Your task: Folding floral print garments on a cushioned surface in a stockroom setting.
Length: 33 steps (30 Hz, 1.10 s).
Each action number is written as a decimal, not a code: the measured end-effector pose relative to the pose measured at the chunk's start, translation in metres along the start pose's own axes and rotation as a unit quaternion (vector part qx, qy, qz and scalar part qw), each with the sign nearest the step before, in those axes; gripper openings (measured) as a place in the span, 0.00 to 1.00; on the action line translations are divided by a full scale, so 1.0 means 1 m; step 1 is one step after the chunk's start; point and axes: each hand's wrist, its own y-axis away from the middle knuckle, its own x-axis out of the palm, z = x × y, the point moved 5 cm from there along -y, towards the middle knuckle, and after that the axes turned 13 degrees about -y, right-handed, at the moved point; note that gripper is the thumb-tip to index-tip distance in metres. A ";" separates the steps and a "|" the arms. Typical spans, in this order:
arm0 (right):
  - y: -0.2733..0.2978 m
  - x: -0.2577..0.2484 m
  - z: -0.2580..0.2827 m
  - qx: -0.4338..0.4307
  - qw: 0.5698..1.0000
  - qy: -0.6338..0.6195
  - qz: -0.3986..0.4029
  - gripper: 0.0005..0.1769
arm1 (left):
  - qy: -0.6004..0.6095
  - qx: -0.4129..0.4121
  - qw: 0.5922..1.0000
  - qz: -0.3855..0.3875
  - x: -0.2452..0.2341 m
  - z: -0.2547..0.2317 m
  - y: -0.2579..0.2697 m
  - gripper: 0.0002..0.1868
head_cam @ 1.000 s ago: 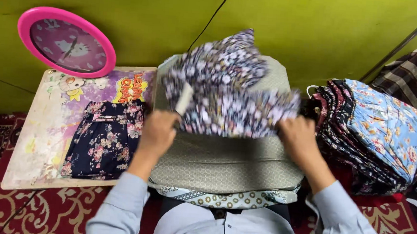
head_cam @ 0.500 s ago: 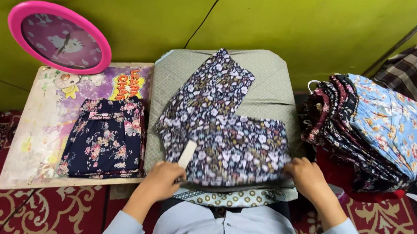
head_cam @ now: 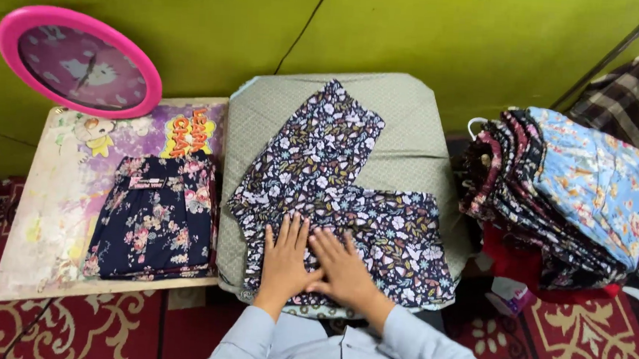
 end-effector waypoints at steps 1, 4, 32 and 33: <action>0.010 -0.013 -0.010 0.002 1.000 -0.001 0.002 0.64 | 0.002 0.001 1.000 0.002 0.007 0.003 0.000 0.57; 0.050 -0.044 -0.063 0.051 0.996 -0.044 -0.064 0.71 | 0.007 0.003 1.000 -0.026 0.015 0.007 0.005 0.61; 0.025 -0.096 -0.221 0.100 0.970 0.010 -0.224 0.06 | 0.028 -0.006 0.999 -0.036 -0.002 0.011 -0.002 0.40; 0.032 -0.094 -0.222 0.162 0.971 0.017 -0.176 0.03 | 0.051 -0.013 0.998 -0.031 -0.004 0.011 -0.002 0.36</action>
